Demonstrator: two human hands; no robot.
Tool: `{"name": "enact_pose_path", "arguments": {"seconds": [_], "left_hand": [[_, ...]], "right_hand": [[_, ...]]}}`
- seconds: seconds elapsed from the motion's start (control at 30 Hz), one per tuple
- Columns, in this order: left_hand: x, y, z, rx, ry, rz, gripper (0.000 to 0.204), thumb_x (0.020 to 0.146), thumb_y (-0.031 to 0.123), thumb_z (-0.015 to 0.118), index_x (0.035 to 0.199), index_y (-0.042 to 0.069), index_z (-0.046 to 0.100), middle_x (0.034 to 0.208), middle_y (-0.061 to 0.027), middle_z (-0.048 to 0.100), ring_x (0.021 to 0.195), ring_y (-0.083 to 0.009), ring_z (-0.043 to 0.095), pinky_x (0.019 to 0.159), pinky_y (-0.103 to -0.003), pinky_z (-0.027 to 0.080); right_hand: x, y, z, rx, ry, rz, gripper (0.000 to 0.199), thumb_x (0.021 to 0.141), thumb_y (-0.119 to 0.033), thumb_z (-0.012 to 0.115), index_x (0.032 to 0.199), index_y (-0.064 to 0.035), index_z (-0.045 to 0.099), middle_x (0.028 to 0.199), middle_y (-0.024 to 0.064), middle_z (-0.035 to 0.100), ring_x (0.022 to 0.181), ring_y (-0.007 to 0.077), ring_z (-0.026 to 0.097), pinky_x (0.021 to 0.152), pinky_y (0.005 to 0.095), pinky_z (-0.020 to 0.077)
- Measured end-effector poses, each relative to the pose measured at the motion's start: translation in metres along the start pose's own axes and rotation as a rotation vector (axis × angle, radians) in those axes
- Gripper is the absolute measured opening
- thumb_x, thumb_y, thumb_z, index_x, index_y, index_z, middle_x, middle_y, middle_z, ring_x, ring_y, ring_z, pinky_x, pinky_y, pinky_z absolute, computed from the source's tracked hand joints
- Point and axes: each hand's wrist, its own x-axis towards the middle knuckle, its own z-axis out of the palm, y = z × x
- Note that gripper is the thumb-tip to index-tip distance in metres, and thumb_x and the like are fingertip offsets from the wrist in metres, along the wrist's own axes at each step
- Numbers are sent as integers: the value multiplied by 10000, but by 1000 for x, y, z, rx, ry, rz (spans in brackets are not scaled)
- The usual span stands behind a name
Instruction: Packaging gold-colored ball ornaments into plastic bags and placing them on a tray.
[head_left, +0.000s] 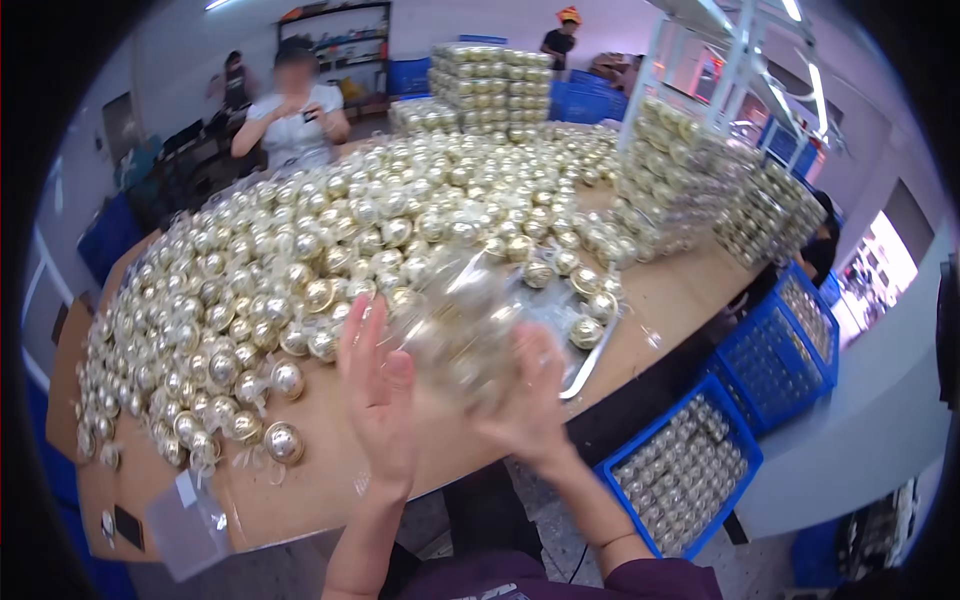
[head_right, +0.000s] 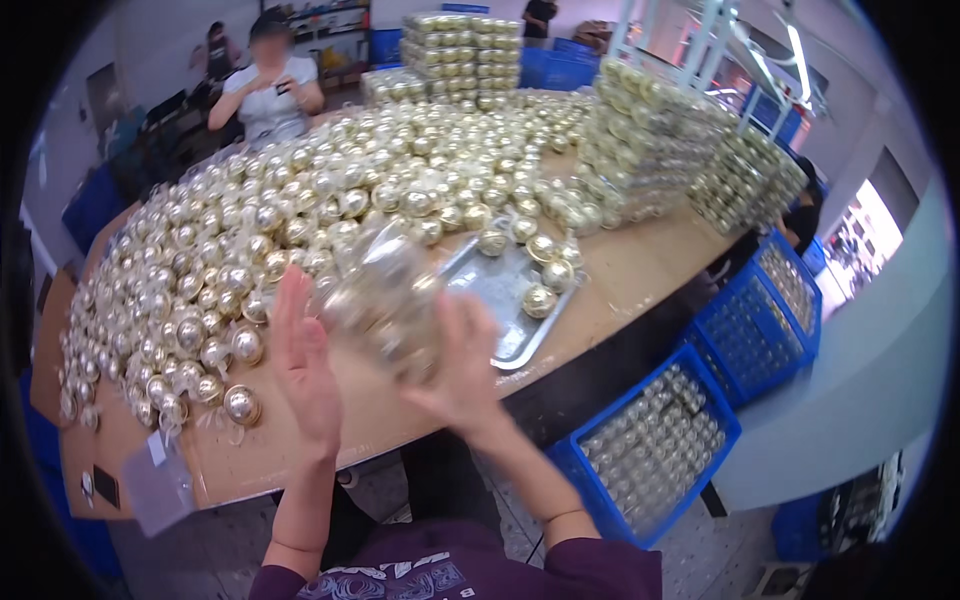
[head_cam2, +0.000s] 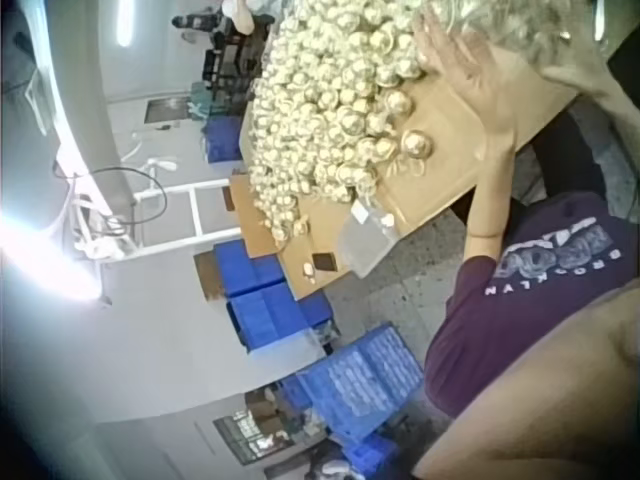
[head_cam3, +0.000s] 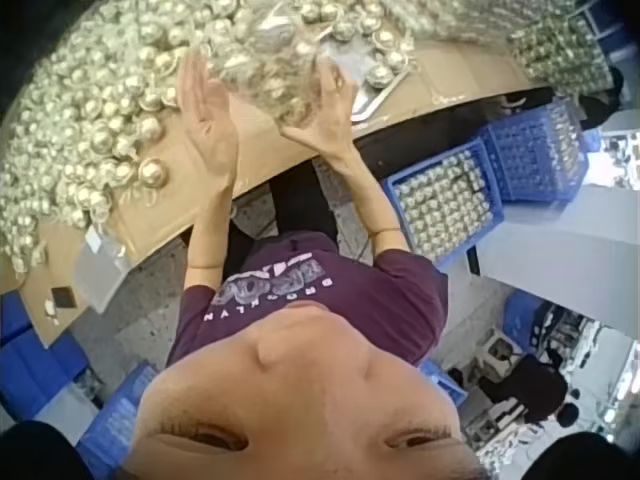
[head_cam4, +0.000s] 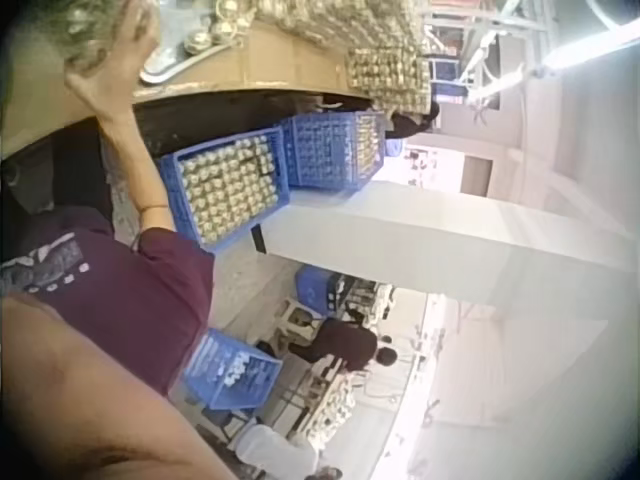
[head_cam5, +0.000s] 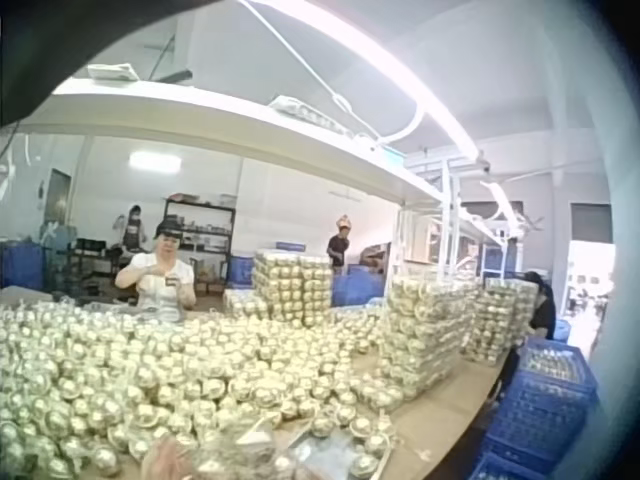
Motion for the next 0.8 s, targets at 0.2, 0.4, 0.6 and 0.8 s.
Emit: {"name": "enact_pose_path", "arguments": {"seconds": [0.2, 0.4, 0.6, 0.8], "left_hand": [[-40, -33, -127, 559, 21, -2, 444, 903, 243, 584, 1296, 45, 521, 1413, -152, 424, 1375, -318, 308, 1133, -460, 197], [-107, -9, -282, 1426, 22, -327, 627, 781, 363, 726, 1319, 125, 509, 1426, -160, 410, 1379, -367, 277, 1141, -530, 133], [-178, 15, -379, 1406, -289, -401, 483, 800, 192, 685, 1263, 139, 557, 1284, -107, 569, 1212, -269, 512, 1104, -462, 292], [-162, 24, -319, 1078, -341, 121, 242, 732, -22, 689, 955, 69, 685, 904, -102, 691, 773, -272, 651, 681, -381, 491]], "right_hand": [[154, 243, -37, -562, 29, -23, 796, 620, -325, 807, 1297, -19, 521, 1279, 191, 547, 1183, 333, 512, 995, 400, 402], [194, 464, -72, -915, -507, 126, 575, 798, -416, 670, 1277, -112, 580, 1253, 211, 563, 1161, 402, 510, 987, 481, 404], [174, 289, -8, -476, -57, -429, 390, 903, -289, 592, 1203, -40, 602, 1228, 170, 570, 1185, 321, 501, 999, 411, 398], [19, -57, 68, 455, -1369, 101, 361, 941, -284, 483, 1127, -37, 668, 1036, 109, 676, 810, 139, 627, 684, 286, 514]]}}
